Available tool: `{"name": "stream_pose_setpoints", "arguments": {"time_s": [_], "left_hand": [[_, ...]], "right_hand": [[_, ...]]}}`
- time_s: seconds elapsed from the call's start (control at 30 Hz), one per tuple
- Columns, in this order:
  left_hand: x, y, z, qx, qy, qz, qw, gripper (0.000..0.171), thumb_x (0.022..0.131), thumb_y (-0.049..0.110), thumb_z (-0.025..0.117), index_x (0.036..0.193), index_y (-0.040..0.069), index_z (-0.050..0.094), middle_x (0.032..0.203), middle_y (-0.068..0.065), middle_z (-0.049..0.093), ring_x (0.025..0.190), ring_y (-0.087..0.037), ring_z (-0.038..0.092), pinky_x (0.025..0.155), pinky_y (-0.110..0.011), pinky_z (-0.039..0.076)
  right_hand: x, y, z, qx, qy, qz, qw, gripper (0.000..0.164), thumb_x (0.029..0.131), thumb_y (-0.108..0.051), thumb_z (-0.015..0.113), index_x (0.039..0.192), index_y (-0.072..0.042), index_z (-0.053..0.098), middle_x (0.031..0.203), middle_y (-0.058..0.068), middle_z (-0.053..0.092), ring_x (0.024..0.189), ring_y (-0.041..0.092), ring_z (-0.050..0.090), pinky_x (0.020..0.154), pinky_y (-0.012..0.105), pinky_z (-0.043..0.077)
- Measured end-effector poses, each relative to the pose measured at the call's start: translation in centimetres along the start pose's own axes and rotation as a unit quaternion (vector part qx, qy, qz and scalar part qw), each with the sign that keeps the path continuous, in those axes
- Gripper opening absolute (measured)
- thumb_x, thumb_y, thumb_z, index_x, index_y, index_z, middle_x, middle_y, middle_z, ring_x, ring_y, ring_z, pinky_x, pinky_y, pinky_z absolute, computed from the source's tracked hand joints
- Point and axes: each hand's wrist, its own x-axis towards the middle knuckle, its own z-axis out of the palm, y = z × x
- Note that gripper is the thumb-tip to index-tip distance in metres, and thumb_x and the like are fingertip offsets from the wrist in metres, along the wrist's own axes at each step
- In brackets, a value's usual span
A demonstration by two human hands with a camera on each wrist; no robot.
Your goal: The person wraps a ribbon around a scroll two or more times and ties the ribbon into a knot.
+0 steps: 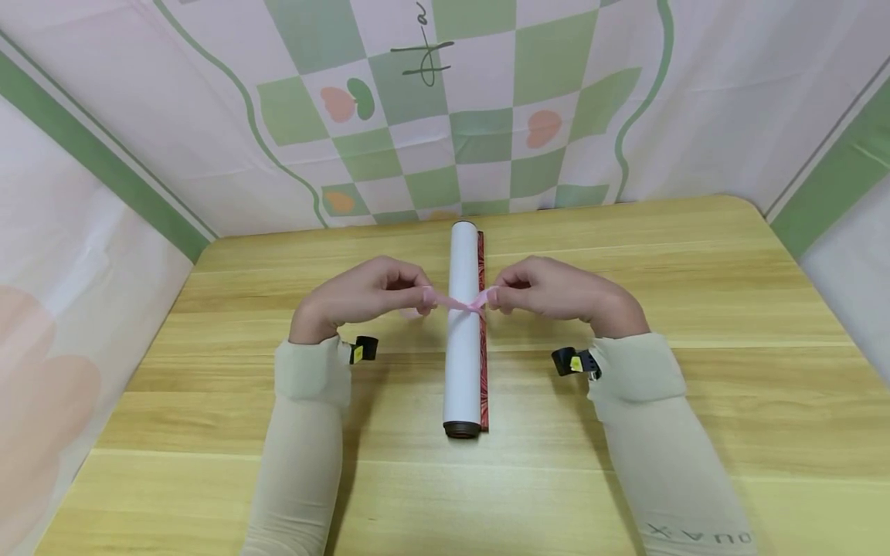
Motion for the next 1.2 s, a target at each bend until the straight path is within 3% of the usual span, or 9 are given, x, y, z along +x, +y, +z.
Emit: {"name": "stream_pose_setpoints", "arguments": {"time_s": [0.13,0.23,0.37,0.5,0.63,0.73,0.83,1.03,1.2], "left_hand": [[0.0,0.1,0.0,-0.011,0.018,0.025,0.9995,0.023,0.093,0.031,0.058,0.093,0.011,0.070,0.074,-0.007,0.053,0.063,-0.017,0.039,0.058,-0.026,0.033],[0.1,0.1,0.1,-0.037,0.027,0.042,0.9981,0.023,0.094,0.028,0.058,0.097,0.008,0.069,0.087,-0.005,0.062,0.073,-0.014,0.050,0.065,-0.023,0.045],[0.1,0.1,0.0,-0.088,0.024,0.058,0.9941,0.025,0.094,0.023,0.057,0.105,0.003,0.069,0.114,-0.006,0.065,0.086,-0.017,0.065,0.084,-0.035,0.052],[0.2,0.1,-0.2,-0.117,0.017,0.082,0.9896,0.027,0.095,0.019,0.055,0.111,0.001,0.068,0.121,-0.007,0.064,0.055,-0.031,0.063,0.097,-0.035,0.046],[0.4,0.1,-0.1,-0.123,0.020,0.112,0.9859,0.028,0.095,0.016,0.056,0.111,-0.004,0.068,0.120,-0.008,0.066,0.082,-0.024,0.067,0.094,-0.037,0.047],[0.5,0.1,0.0,-0.121,0.026,0.125,0.9845,0.028,0.094,0.015,0.057,0.111,-0.003,0.068,0.118,-0.007,0.067,0.112,-0.019,0.059,0.091,-0.038,0.049],[0.7,0.1,0.2,-0.128,0.029,0.134,0.9822,0.029,0.093,0.016,0.058,0.112,-0.002,0.068,0.116,-0.009,0.067,0.110,-0.021,0.059,0.091,-0.038,0.048],[1.0,-0.1,0.5,-0.147,0.042,0.139,0.9784,0.031,0.092,0.015,0.059,0.113,-0.007,0.067,0.114,-0.014,0.067,0.096,-0.022,0.061,0.086,-0.045,0.050],[1.8,-0.4,0.8,-0.128,0.107,0.110,0.9798,0.031,0.090,0.021,0.062,0.112,0.000,0.069,0.108,-0.010,0.069,0.090,-0.020,0.063,0.083,-0.039,0.051]], "right_hand": [[-0.1,0.0,-0.2,0.019,0.004,-0.031,0.999,0.031,0.096,-0.039,0.051,0.098,-0.015,0.070,0.103,0.002,0.068,0.091,0.017,0.057,0.082,0.036,0.046],[-0.2,0.1,-0.4,0.033,0.005,-0.058,0.998,0.027,0.097,-0.036,0.050,0.101,-0.017,0.069,0.111,-0.002,0.069,0.106,0.017,0.059,0.093,0.037,0.046],[-0.2,0.1,-0.5,0.049,0.021,-0.093,0.994,0.026,0.098,-0.031,0.049,0.105,-0.015,0.069,0.116,-0.003,0.066,0.112,0.015,0.057,0.095,0.030,0.044],[-0.2,0.0,-0.6,0.077,0.034,-0.134,0.987,0.023,0.099,-0.024,0.049,0.104,-0.013,0.069,0.121,0.002,0.063,0.114,0.016,0.055,0.096,0.025,0.043],[-0.3,-0.4,-0.7,0.129,0.026,-0.157,0.979,0.023,0.099,-0.017,0.046,0.104,-0.008,0.067,0.125,0.007,0.060,0.098,0.025,0.063,0.097,0.028,0.043],[-0.4,-0.7,-0.6,0.159,0.033,-0.157,0.974,0.023,0.100,-0.015,0.046,0.106,-0.005,0.065,0.125,0.008,0.060,0.092,0.030,0.064,0.098,0.030,0.042],[-0.5,-1.0,-0.6,0.165,0.055,-0.148,0.974,0.024,0.099,-0.016,0.047,0.109,-0.006,0.066,0.123,0.007,0.062,0.099,0.029,0.061,0.099,0.030,0.040],[0.1,-1.2,-0.1,0.204,0.053,-0.152,0.966,0.024,0.099,-0.014,0.047,0.108,0.003,0.062,0.117,0.013,0.064,0.091,0.033,0.060,0.096,0.034,0.042],[0.9,-0.8,0.4,0.226,0.057,-0.165,0.958,0.026,0.099,-0.013,0.045,0.112,0.007,0.057,0.104,0.024,0.063,0.080,0.034,0.059,0.089,0.036,0.046]]}}
